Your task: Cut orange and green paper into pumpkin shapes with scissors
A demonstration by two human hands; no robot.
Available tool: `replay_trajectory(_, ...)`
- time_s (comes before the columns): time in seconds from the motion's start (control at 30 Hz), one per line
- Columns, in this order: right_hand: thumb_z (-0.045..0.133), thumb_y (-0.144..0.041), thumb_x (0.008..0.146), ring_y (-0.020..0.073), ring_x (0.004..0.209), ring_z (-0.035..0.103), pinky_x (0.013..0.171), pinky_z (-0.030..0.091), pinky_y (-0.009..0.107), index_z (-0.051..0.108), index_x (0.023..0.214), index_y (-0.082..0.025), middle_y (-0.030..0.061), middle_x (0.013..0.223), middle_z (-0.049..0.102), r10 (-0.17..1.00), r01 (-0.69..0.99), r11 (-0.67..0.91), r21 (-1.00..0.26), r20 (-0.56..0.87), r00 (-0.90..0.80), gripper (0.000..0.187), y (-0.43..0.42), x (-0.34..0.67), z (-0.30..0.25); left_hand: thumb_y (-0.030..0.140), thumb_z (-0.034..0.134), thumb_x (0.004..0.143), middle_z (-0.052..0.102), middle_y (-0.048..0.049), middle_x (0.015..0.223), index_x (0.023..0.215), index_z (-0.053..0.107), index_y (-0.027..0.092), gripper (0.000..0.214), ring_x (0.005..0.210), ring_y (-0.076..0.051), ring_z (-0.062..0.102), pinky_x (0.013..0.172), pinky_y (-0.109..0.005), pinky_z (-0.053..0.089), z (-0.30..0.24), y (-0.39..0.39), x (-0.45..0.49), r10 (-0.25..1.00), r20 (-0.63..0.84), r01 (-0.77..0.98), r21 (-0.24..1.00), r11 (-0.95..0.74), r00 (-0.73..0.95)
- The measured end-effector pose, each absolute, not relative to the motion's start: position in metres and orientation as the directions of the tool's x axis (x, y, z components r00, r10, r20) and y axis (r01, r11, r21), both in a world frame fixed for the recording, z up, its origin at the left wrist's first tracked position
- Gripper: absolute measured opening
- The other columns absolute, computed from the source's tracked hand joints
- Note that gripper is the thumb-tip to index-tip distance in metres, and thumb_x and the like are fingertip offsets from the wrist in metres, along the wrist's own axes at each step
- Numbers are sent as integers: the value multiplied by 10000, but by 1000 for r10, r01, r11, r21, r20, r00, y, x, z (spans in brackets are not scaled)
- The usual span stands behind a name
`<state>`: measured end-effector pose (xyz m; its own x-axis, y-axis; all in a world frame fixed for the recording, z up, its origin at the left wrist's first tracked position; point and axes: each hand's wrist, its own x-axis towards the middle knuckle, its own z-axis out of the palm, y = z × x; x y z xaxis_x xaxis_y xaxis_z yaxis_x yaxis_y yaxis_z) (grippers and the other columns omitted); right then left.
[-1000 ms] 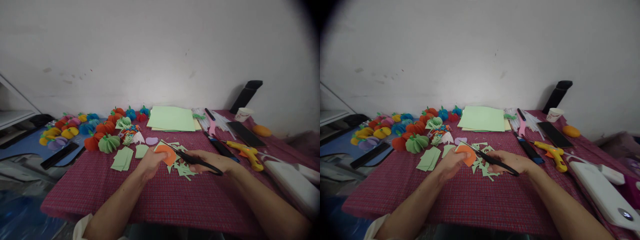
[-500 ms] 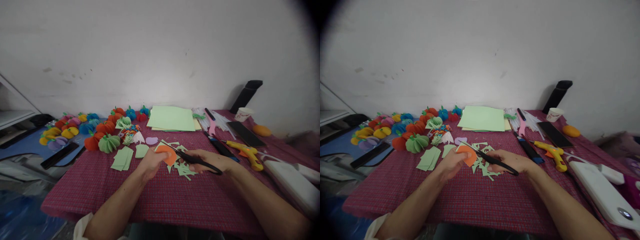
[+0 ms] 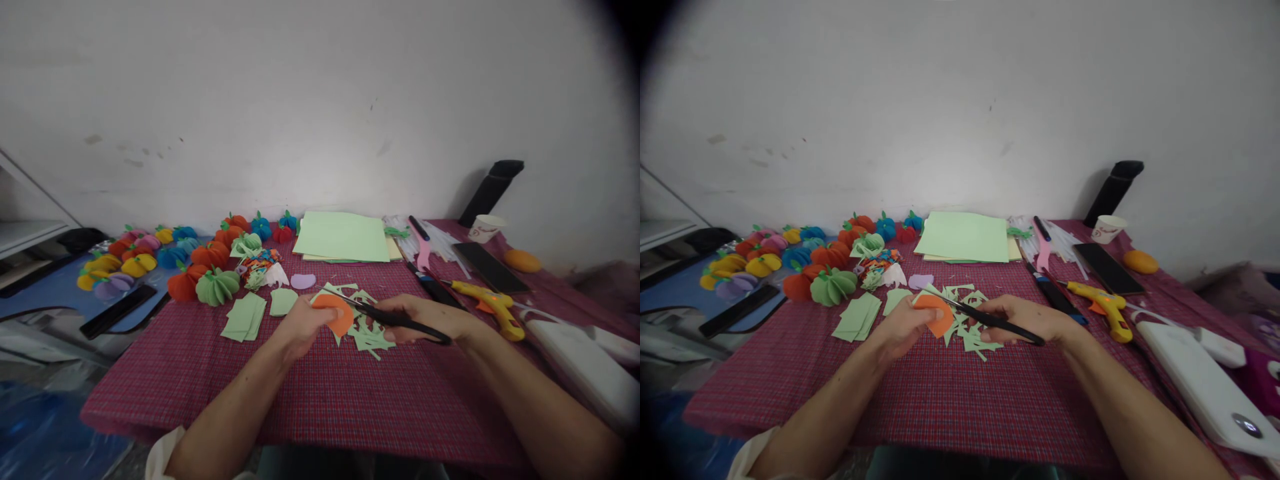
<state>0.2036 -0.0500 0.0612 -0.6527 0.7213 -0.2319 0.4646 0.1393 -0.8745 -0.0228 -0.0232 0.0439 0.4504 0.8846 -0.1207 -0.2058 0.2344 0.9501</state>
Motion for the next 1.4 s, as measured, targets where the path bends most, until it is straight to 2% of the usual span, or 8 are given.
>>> replay_trajectory(0.37, 541, -423, 765, 68, 509, 386, 468, 346, 187, 566, 1010, -136, -26, 626, 445, 715, 532, 161, -831, -273, -644, 378, -48, 214, 66, 151, 648, 541, 618, -22, 611, 640, 664, 117, 106, 572, -121, 519, 618, -250, 399, 43, -24, -26, 846, -124, -154, 960, 235, 518)
replay_trajectory(0.53, 598, -388, 733, 99, 642, 450, 558, 380, 199, 536, 1029, -144, -4, 754, 492, 686, 538, 224, -812, -261, -680, 388, -50, 215, 71, 134, 653, 520, 601, -8, 573, 606, 651, 121, 87, 545, -112, 504, 590, -241, 380, 42, -23, -26, 843, -152, -116, 963, 245, 516)
replay_trajectory(0.7, 600, -391, 737, 142, 751, 522, 642, 427, 237, 477, 1095, -141, 38, 859, 553, 614, 524, 168, -835, -327, -718, 453, -52, 229, 77, 133, 629, 544, 596, -9, 581, 608, 652, 114, 70, 555, -107, 493, 591, -237, 371, 41, -21, -28, 836, -138, -87, 973, 215, 531)
replay_trajectory(0.8, 591, -388, 746, 171, 782, 551, 658, 438, 262, 495, 1072, -142, 58, 873, 582, 655, 582, 153, -799, -359, -665, 420, -52, 253, 81, 149, 629, 554, 609, -22, 607, 633, 661, 108, 95, 575, -119, 504, 604, -249, 383, 40, -20, -29, 838, -129, -91, 974, 207, 530)
replay_trajectory(0.9, 601, -387, 734, 200, 837, 558, 733, 437, 306, 489, 1055, -144, 82, 898, 595, 788, 525, 143, -839, -225, -574, 419, -50, 264, 82, 165, 641, 543, 609, -24, 603, 629, 659, 108, 104, 569, -124, 507, 603, -255, 387, 39, -20, -29, 835, -138, -81, 974, 212, 533)
replay_trajectory(1.03, 629, -372, 707, 188, 865, 554, 770, 435, 345, 373, 1076, -183, 91, 972, 580, 931, 217, 100, -971, 14, -365, 487, -47, 229, 69, 175, 637, 530, 600, -21, 603, 639, 645, 103, 131, 560, -125, 505, 589, -255, 380, 39, -22, -26, 823, -177, 13, 979, 203, 540)
replay_trajectory(1.2, 696, -272, 644, 122, 754, 531, 637, 439, 259, 355, 1007, -208, 20, 884, 525, 927, 9, 92, -996, 82, -366, 503, -50, 167, 46, 190, 587, 563, 491, 30, 549, 601, 572, 120, 82, 504, -78, 396, 498, -213, 301, 33, -25, -23, 817, -163, 205, 977, 56, 553)
replay_trajectory(1.4, 656, -165, 638, 63, 578, 406, 504, 351, 180, 375, 967, -192, -60, 705, 418, 920, 32, 154, -988, 131, -370, 434, -54, 152, 34, 189, 527, 593, 383, 44, 526, 564, 486, 144, 68, 483, -63, 290, 447, -208, 228, 30, -28, -18, 775, -171, 333, 941, -54, 608)
